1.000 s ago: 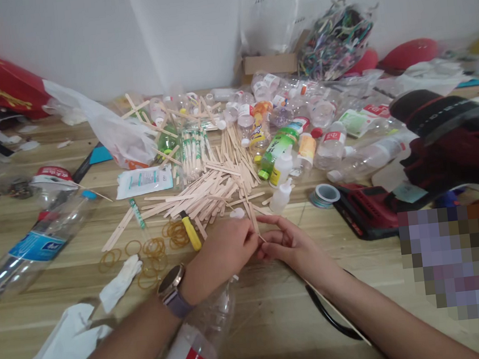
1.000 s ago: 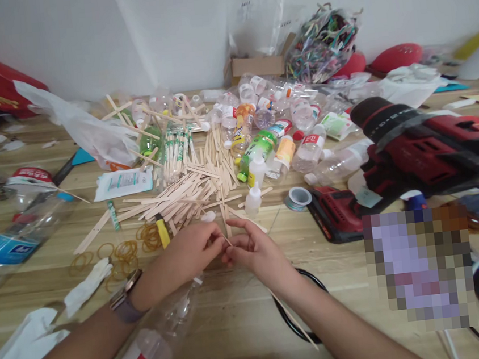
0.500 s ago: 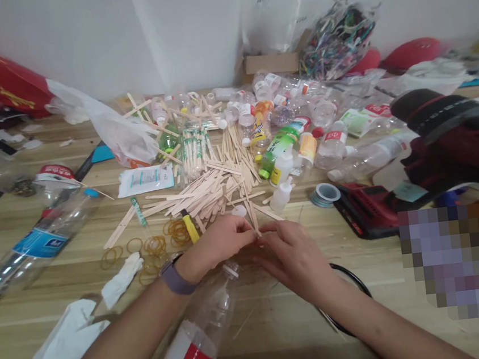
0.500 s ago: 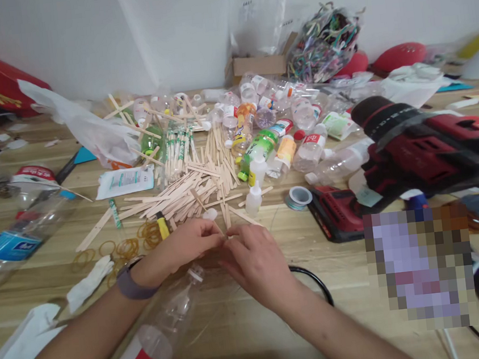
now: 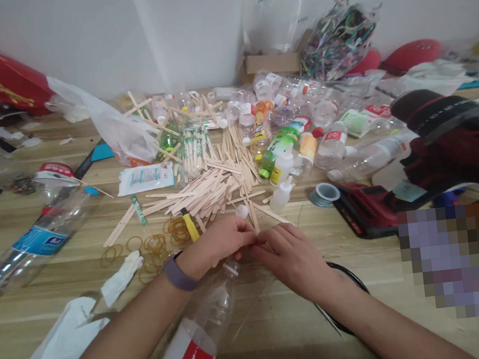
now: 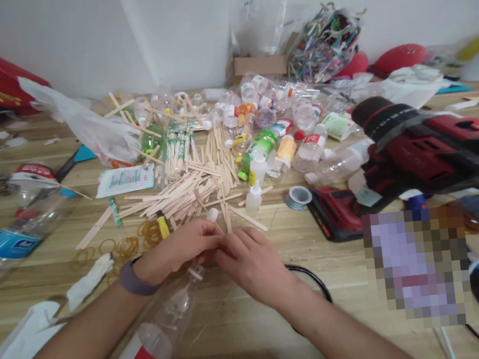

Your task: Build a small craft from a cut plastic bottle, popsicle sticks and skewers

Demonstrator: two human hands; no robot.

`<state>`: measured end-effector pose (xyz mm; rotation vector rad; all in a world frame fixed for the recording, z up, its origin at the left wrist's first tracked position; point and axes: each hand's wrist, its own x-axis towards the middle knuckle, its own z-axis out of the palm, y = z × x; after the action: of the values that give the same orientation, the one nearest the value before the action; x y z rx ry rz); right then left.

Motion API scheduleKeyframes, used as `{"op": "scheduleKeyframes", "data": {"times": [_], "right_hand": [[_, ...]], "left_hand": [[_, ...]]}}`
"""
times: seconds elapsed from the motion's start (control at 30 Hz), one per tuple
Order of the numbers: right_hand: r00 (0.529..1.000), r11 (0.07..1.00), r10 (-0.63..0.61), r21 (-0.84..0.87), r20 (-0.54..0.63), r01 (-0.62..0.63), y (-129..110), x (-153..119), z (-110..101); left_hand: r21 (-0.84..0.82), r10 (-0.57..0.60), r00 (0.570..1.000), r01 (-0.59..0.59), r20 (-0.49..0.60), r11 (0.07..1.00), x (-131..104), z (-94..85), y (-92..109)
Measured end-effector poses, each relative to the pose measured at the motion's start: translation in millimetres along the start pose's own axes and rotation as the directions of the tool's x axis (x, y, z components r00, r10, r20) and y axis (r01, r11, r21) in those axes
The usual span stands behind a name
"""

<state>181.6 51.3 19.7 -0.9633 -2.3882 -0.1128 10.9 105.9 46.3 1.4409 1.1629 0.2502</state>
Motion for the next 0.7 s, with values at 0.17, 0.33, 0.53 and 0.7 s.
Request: {"op": "scheduleKeyframes", "data": {"times": [0.17,0.33,0.53,0.7], "right_hand": [[0.987,0.958,0.162,0.241,-0.001,-0.157,3.6,-2.6,-2.5],[0.765,0.467,0.626,0.714,0.150,-0.522,5.0,-3.4,-2.1],[0.612,0.050,0.712,0.844,0.344,-0.534,5.3,2.0,3.0],[0.551,-0.170,0.710,0.865,0.439,-0.471,3.7,3.7,6.1]], "left_hand": [[-0.026,0.048,0.998,-0.049,-0.037,0.998,-2.0,1.0,5.1],[-0.041,0.092,0.992,-0.096,-0.081,0.995,-5.5,3.3,8.6],[-0.034,0.131,0.985,-0.135,-0.114,0.990,-6.0,5.3,5.7],[-0.006,0.182,0.973,-0.185,-0.142,0.983,-1.8,6.6,1.3]]}}
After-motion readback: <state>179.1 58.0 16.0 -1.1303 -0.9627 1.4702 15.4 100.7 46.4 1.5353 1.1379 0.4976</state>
